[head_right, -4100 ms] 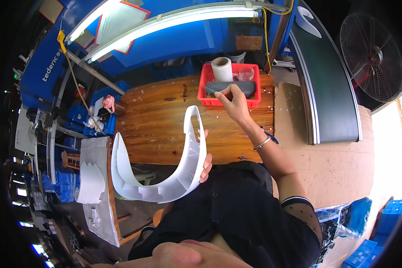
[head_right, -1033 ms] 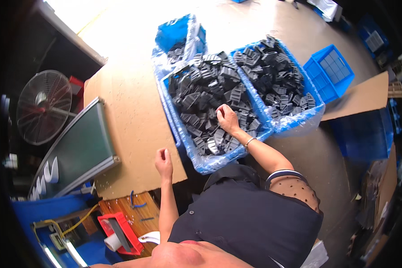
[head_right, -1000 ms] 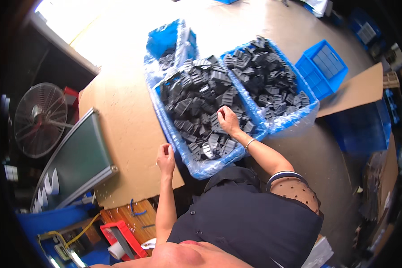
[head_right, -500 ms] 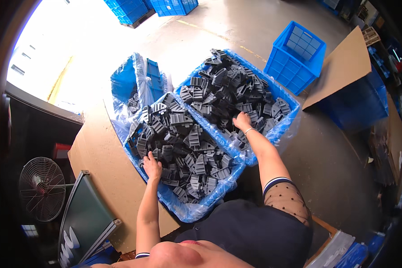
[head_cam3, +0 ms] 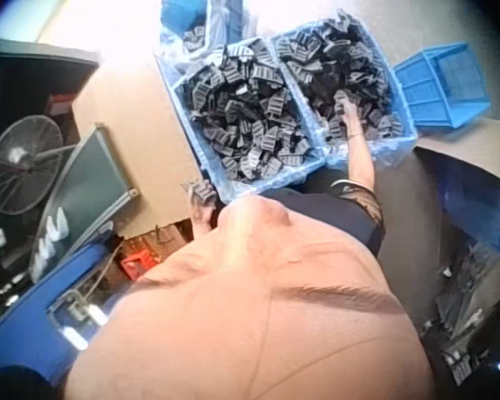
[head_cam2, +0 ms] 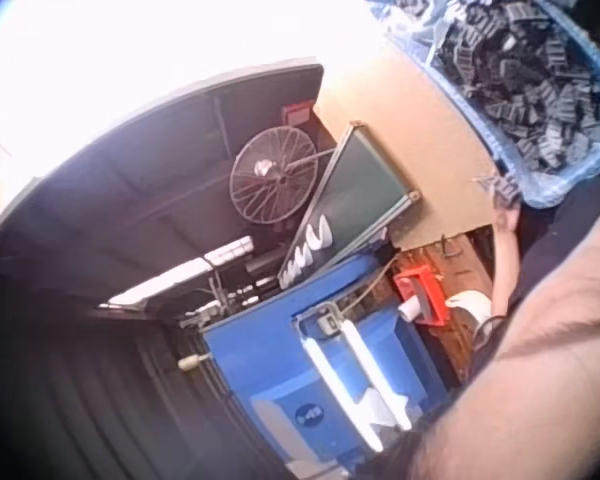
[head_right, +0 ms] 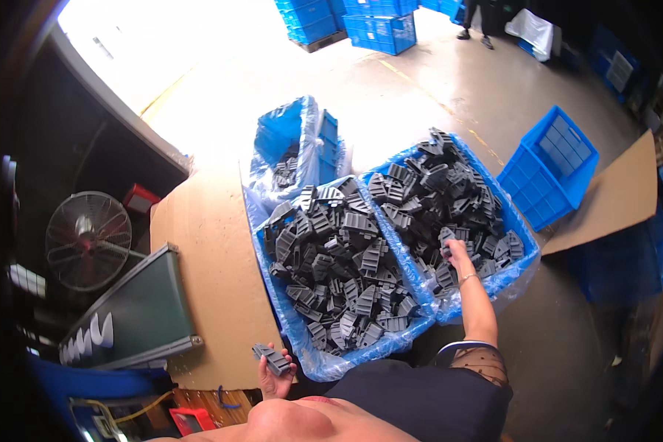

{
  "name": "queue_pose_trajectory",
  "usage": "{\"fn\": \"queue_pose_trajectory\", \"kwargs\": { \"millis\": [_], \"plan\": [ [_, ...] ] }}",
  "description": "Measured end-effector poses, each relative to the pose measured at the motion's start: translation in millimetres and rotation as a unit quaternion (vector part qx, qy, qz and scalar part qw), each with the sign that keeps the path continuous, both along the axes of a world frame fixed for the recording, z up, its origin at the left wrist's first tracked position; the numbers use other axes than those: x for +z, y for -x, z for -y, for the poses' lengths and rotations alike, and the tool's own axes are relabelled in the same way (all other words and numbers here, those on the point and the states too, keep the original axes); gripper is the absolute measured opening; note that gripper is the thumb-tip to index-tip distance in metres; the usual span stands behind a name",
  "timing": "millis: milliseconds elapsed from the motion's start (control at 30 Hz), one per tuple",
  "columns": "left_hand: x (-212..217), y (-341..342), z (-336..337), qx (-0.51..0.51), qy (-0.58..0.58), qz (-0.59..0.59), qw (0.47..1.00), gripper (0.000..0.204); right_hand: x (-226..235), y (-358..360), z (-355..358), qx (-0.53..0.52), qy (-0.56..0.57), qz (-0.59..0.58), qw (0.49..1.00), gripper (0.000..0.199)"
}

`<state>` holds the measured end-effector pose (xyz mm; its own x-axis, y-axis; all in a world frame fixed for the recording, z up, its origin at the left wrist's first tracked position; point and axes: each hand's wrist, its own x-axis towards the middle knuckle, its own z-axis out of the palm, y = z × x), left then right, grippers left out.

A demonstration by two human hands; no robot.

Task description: The person trims white curved plastic pieces using pliers and a blade, retrieves grey plastic inserts from a bin, and presses the inserts into the ends of the white pieces before stacking them on a table.

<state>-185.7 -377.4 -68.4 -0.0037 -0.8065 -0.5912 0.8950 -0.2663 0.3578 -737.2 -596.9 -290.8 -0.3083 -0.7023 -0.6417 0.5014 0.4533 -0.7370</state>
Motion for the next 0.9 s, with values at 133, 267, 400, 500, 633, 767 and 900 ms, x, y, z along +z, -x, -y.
{"fn": "queue_pose_trajectory", "kwargs": {
  "millis": [133,267,400,500,633,767,900],
  "plan": [
    [-4,-13,-44,0.084,0.021,0.068,0.994,0.051,103,-34,-6,-0.022,0.191,0.254,0.948,0.026],
    [11,-32,-78,0.176,0.061,0.077,0.979,0.047,219,-138,25,0.182,0.239,0.317,0.899,0.044],
    [18,-56,-137,0.295,0.068,0.124,0.945,0.047,255,-286,35,0.380,0.235,0.417,0.792,0.048],
    [13,-71,-211,0.380,0.046,0.147,0.912,0.042,284,-426,-21,0.459,0.159,0.538,0.689,0.055],
    [-18,-84,-337,0.551,-0.052,0.198,0.809,0.036,272,-582,-146,0.530,0.058,0.559,0.636,0.063],
    [-40,-98,-475,0.615,-0.211,0.250,0.717,0.035,235,-701,-282,0.679,-0.167,0.555,0.452,0.051],
    [-70,-124,-583,0.578,-0.380,0.332,0.642,0.033,217,-783,-413,0.865,0.034,0.109,0.489,0.040]
  ]
}}
